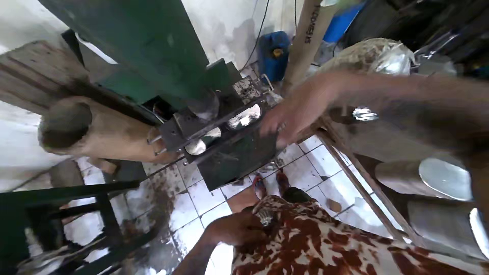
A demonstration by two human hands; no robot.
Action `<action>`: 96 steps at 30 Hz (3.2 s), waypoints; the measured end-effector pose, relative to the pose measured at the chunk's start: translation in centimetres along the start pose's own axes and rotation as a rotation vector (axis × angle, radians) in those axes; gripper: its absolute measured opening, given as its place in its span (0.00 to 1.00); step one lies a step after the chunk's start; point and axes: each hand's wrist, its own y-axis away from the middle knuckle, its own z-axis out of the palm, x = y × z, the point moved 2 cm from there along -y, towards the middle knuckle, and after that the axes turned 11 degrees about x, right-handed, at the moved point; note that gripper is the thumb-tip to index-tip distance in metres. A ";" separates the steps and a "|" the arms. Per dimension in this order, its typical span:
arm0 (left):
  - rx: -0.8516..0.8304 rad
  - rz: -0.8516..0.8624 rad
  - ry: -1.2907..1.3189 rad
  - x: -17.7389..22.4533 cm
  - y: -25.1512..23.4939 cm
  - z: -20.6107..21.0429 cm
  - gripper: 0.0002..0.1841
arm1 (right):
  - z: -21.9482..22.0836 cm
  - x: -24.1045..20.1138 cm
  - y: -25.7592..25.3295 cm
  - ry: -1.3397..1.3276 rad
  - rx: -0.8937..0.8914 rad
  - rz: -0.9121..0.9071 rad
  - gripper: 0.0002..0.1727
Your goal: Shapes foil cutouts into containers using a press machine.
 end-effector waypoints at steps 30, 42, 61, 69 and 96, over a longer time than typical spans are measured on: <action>-0.108 0.048 -0.663 11.3 -51.7 6.7 0.37 | 57.9 18.3 30.3 -0.605 0.565 1.312 0.60; -0.183 0.369 -0.980 14.4 -53.9 5.2 0.22 | 36.9 5.4 41.9 0.114 1.470 1.366 0.30; -0.817 0.068 -0.671 26.2 -52.3 17.5 0.11 | 39.3 9.8 46.6 -0.350 1.479 1.036 0.18; -0.456 0.383 -1.033 28.0 -46.8 19.2 0.25 | 38.8 8.2 44.2 0.204 1.393 1.236 0.17; -0.461 -0.357 -0.804 -0.2 -47.3 27.0 0.32 | 58.8 3.1 29.5 -0.829 0.596 1.194 0.21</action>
